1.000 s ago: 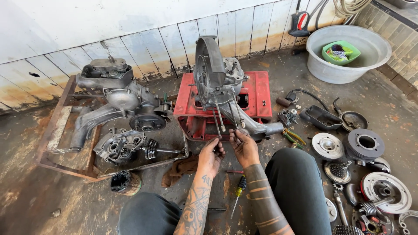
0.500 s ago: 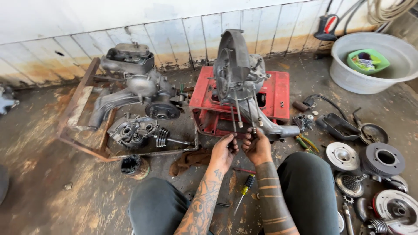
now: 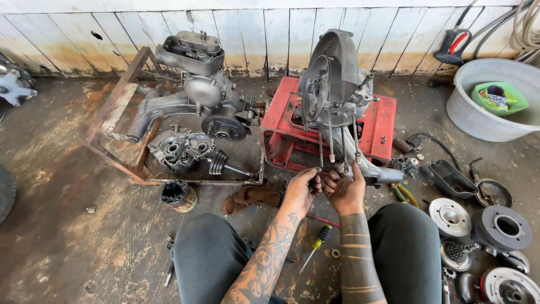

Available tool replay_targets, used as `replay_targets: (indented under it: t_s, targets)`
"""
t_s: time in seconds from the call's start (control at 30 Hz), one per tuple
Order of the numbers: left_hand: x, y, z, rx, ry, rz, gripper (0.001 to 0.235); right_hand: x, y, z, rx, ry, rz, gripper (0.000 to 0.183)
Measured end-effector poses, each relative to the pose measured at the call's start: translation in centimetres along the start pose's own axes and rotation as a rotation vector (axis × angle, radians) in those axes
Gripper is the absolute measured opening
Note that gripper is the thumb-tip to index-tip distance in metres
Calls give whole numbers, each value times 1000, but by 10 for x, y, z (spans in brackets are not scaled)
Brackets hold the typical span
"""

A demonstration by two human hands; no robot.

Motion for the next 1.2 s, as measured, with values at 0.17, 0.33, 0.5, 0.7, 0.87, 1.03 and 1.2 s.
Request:
replay_targets:
  t_s: [0.17,0.33,0.5,0.7,0.87,1.03,1.2]
  targets:
    - [1,1,2,-12,-14,2,20,8,-2,-11,-16,-16,-32,37]
    - [-3,3,0,-20,-23,11,20,-3,1,-1,-32,2,8,62]
    - [-4,6,-4,-35,-20,4,21,4,3,-8,-12,8,2,51]
    - [-11,12,-6,-46,-14,9,21,-3,3,2,-2,21,-31,45]
    - [-12,14,-12,-43,-9,19,22,-1,6,2,-51,23,-82,50]
    - [-11,16,-20,-48,9,26,24,-5,6,1,-55,32,-59,53]
    - [-4,16,-22,-90,10,36,26,-4,1,-2,-109,20,-73,48]
Point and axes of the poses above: each hand's wrist, its own x-axis towards the middle knuckle, its own z-axis out of the palm, y = z × x, the point moved 2 cm from there along x, towards the middle knuckle, and after that the axes turned 5 degrees about x, right-handed, at the moved point
